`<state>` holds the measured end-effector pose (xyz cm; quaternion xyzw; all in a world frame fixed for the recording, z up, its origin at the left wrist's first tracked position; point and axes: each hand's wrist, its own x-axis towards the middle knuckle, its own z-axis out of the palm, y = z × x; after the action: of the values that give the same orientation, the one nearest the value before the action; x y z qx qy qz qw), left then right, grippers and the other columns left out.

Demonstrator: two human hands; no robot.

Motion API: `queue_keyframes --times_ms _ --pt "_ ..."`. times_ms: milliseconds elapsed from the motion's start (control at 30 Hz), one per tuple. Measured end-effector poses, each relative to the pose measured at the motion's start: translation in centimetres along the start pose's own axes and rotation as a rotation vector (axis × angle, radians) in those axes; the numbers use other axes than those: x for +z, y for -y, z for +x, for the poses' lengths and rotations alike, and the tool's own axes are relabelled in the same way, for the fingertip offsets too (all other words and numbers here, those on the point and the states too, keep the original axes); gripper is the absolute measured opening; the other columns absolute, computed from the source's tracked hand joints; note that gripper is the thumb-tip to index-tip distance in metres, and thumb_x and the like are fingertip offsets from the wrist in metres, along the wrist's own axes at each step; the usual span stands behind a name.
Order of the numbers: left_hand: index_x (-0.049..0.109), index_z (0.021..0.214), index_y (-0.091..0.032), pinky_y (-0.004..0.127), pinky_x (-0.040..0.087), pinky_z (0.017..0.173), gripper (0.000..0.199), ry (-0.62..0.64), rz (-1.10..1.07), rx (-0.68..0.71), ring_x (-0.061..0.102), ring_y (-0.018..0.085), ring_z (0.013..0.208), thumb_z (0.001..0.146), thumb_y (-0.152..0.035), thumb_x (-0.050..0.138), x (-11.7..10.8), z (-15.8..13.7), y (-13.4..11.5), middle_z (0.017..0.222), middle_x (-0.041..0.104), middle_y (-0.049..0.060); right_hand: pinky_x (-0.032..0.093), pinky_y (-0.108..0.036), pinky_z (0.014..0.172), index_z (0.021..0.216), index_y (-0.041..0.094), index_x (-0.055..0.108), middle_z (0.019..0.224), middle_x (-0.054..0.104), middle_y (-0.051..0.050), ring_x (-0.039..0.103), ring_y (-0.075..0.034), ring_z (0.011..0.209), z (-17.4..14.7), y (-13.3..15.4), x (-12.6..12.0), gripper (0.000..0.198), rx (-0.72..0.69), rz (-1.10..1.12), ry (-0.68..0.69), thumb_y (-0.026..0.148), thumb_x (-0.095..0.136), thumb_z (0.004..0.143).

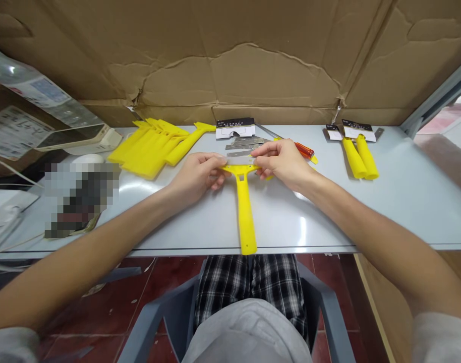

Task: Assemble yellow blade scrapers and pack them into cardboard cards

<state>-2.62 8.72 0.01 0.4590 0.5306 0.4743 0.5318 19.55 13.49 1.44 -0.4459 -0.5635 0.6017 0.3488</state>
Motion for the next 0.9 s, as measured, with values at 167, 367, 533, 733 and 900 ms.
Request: queue_keyframes --times_ms 167,367,533,733,900 --pt "0.076 0.084 -0.012 0.020 0.040 0.041 0.011 0.009 0.025 0.028 0.054 0.009 0.044 0.087 -0.023 0.078 -0.02 -0.21 -0.03 0.060 0.068 0.003 0.058 -0.022 0.057 0.106 0.010 0.073 0.081 0.068 -0.007 0.062 -0.008 0.062 0.01 -0.34 0.26 0.022 -0.020 -0.007 0.033 0.015 0.078 0.086" --pt "0.076 0.086 -0.011 0.018 0.045 0.047 0.008 -0.001 0.038 0.073 0.057 0.008 0.045 0.092 -0.016 0.076 0.35 -0.75 -0.63 0.060 0.070 0.003 0.056 -0.022 0.052 0.108 0.011 0.068 0.102 0.073 -0.011 0.072 -0.013 0.074 -0.17 -0.54 0.69 0.020 0.033 0.058 0.065 0.017 0.076 0.090" --pt "0.076 0.095 -0.009 0.019 0.047 0.045 0.008 0.041 0.047 0.045 0.058 0.009 0.044 0.094 -0.017 0.075 0.33 -0.66 -0.43 0.060 0.071 0.003 0.056 -0.022 0.050 0.110 0.009 0.071 0.097 0.073 -0.011 0.071 -0.013 0.071 0.01 -0.76 0.58 0.022 0.038 0.034 0.110 0.017 0.076 0.089" --pt "0.076 0.095 -0.009 0.018 0.052 0.049 0.016 0.061 -0.048 0.043 0.064 0.009 0.052 0.090 -0.021 0.086 0.05 -0.17 0.00 0.068 0.075 0.004 0.056 -0.023 0.049 0.111 0.011 0.066 0.098 0.071 -0.010 0.073 -0.016 0.073 -0.04 -0.22 0.62 0.016 0.075 0.015 0.071 0.017 0.069 0.096" --pt "0.073 0.105 -0.011 0.020 0.058 0.055 0.030 0.041 -0.085 0.032 0.070 0.012 0.055 0.085 -0.020 0.093 -0.03 -0.14 0.07 0.068 0.077 0.003 0.061 -0.022 0.054 0.105 0.012 0.069 0.112 0.071 -0.010 0.075 -0.015 0.089 -0.21 -0.24 0.51 0.014 -0.150 -0.165 -0.028 0.022 0.072 0.095"
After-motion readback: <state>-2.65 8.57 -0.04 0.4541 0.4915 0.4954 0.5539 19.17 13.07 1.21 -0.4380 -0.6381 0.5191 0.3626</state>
